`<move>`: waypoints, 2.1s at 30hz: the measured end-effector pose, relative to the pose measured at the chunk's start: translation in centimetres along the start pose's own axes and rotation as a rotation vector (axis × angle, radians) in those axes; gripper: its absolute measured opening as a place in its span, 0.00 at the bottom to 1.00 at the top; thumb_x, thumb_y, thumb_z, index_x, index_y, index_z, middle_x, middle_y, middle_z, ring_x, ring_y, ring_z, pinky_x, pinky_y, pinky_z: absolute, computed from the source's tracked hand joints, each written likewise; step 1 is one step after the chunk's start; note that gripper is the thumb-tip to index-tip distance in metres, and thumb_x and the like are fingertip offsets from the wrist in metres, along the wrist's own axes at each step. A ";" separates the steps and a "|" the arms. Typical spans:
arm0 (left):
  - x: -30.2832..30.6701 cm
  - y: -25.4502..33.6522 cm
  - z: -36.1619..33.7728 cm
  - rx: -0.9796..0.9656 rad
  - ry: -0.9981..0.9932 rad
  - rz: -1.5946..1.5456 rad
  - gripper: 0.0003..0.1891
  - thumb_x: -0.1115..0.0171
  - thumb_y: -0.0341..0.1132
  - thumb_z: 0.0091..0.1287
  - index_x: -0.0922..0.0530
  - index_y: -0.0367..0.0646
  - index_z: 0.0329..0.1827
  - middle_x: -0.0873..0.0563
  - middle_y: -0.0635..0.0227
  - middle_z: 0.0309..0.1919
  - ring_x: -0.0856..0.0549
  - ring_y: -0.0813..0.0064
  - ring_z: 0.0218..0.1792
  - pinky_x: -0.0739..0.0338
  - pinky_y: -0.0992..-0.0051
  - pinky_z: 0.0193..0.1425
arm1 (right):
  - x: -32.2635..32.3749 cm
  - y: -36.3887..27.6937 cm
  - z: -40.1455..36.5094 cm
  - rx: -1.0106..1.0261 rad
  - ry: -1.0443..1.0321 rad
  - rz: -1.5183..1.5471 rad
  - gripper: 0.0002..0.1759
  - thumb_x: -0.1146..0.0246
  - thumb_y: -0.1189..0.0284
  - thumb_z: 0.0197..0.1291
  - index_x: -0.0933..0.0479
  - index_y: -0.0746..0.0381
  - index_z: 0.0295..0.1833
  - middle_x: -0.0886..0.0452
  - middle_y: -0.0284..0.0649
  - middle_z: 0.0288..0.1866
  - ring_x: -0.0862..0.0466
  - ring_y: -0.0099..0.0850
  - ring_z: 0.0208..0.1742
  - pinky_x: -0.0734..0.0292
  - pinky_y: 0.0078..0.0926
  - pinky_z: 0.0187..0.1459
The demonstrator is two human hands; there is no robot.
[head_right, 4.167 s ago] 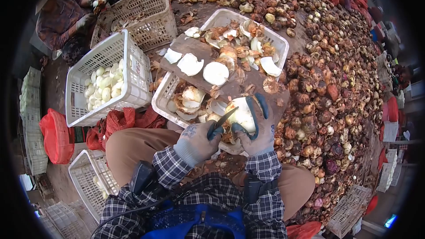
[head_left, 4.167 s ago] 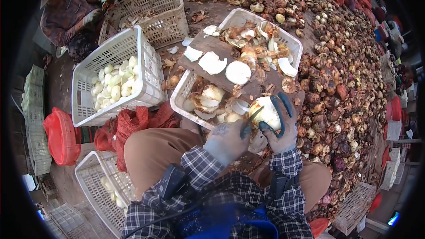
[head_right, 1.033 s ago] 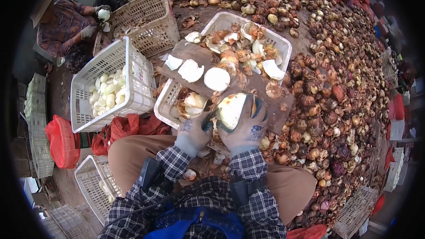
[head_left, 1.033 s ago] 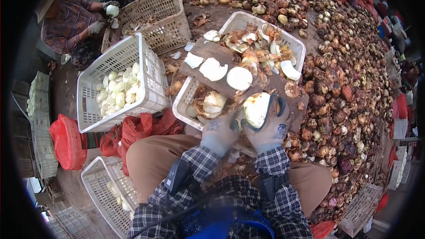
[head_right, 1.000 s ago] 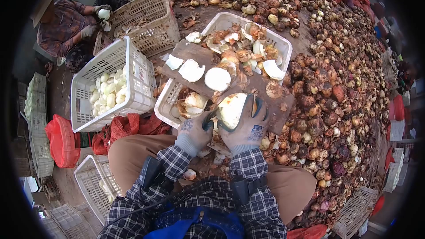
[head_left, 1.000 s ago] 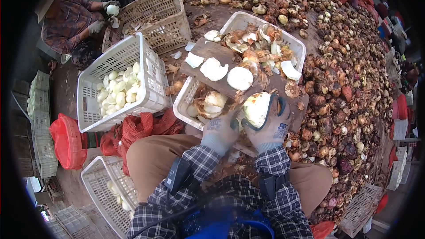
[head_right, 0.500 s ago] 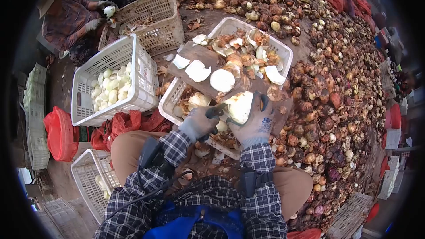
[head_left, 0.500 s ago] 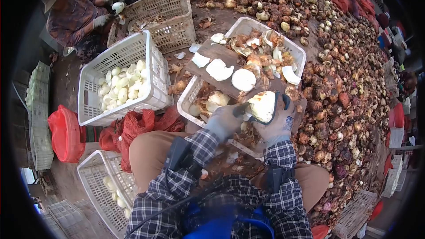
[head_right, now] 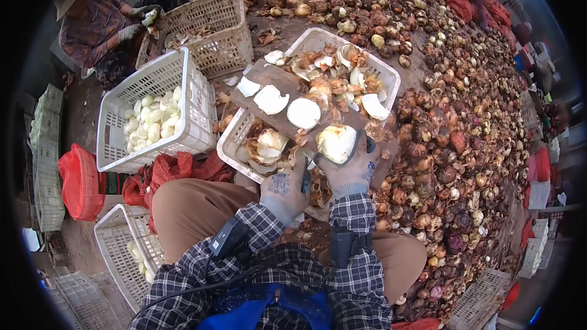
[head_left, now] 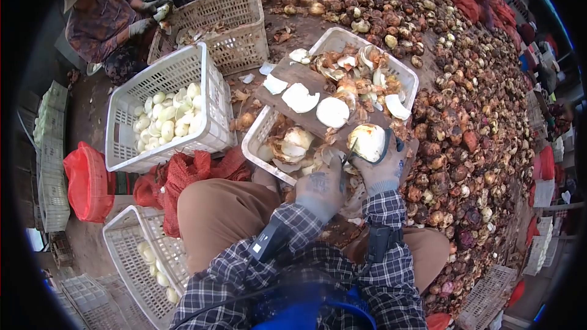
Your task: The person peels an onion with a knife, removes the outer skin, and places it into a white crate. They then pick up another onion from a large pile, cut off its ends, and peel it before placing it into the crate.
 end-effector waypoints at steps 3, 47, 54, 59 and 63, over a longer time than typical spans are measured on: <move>-0.2 -0.3 0.9 0.065 -0.106 -0.006 0.28 0.44 0.41 0.64 0.37 0.38 0.64 0.15 0.52 0.40 0.15 0.56 0.45 0.22 0.62 0.50 | -0.2 0.6 -0.2 -0.020 0.045 -0.013 0.59 0.23 0.56 0.36 0.43 0.67 0.72 0.36 0.53 0.70 0.43 0.48 0.73 0.63 0.40 0.77; 3.4 -1.8 5.3 -0.163 0.170 -0.135 0.15 0.44 0.42 0.66 0.22 0.43 0.49 0.14 0.55 0.37 0.13 0.60 0.36 0.19 0.63 0.42 | 1.5 4.2 -1.1 0.135 0.019 -0.374 0.66 0.24 0.64 0.37 0.61 0.56 0.78 0.55 0.48 0.78 0.47 0.49 0.76 0.46 0.42 0.75; -1.1 0.0 4.3 -0.090 -0.075 -0.027 0.19 0.43 0.45 0.65 0.27 0.46 0.55 0.15 0.54 0.42 0.16 0.57 0.48 0.24 0.61 0.55 | 0.3 3.8 -1.7 -0.037 0.172 -0.143 0.69 0.22 0.56 0.35 0.60 0.60 0.77 0.55 0.59 0.75 0.47 0.55 0.74 0.47 0.45 0.74; 0.1 -1.7 7.0 -0.004 -0.056 -0.075 0.18 0.43 0.45 0.64 0.24 0.46 0.53 0.15 0.57 0.44 0.17 0.58 0.49 0.24 0.62 0.55 | 2.1 4.5 0.2 0.210 0.026 0.004 0.65 0.23 0.59 0.32 0.52 0.59 0.76 0.44 0.56 0.72 0.41 0.53 0.72 0.43 0.45 0.73; 1.9 -2.0 8.1 0.074 -0.053 0.048 0.17 0.46 0.46 0.66 0.21 0.47 0.50 0.15 0.58 0.46 0.17 0.60 0.51 0.25 0.63 0.56 | 2.7 5.0 2.4 0.436 -0.271 -0.190 0.64 0.23 0.61 0.31 0.50 0.59 0.76 0.41 0.50 0.73 0.41 0.49 0.73 0.42 0.42 0.73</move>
Point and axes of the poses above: each hand's wrist, its own z-axis towards the middle knuckle, its own x-axis out of the back of the hand, y = z × x, the point moved 7 cm from there along z, towards the middle knuckle
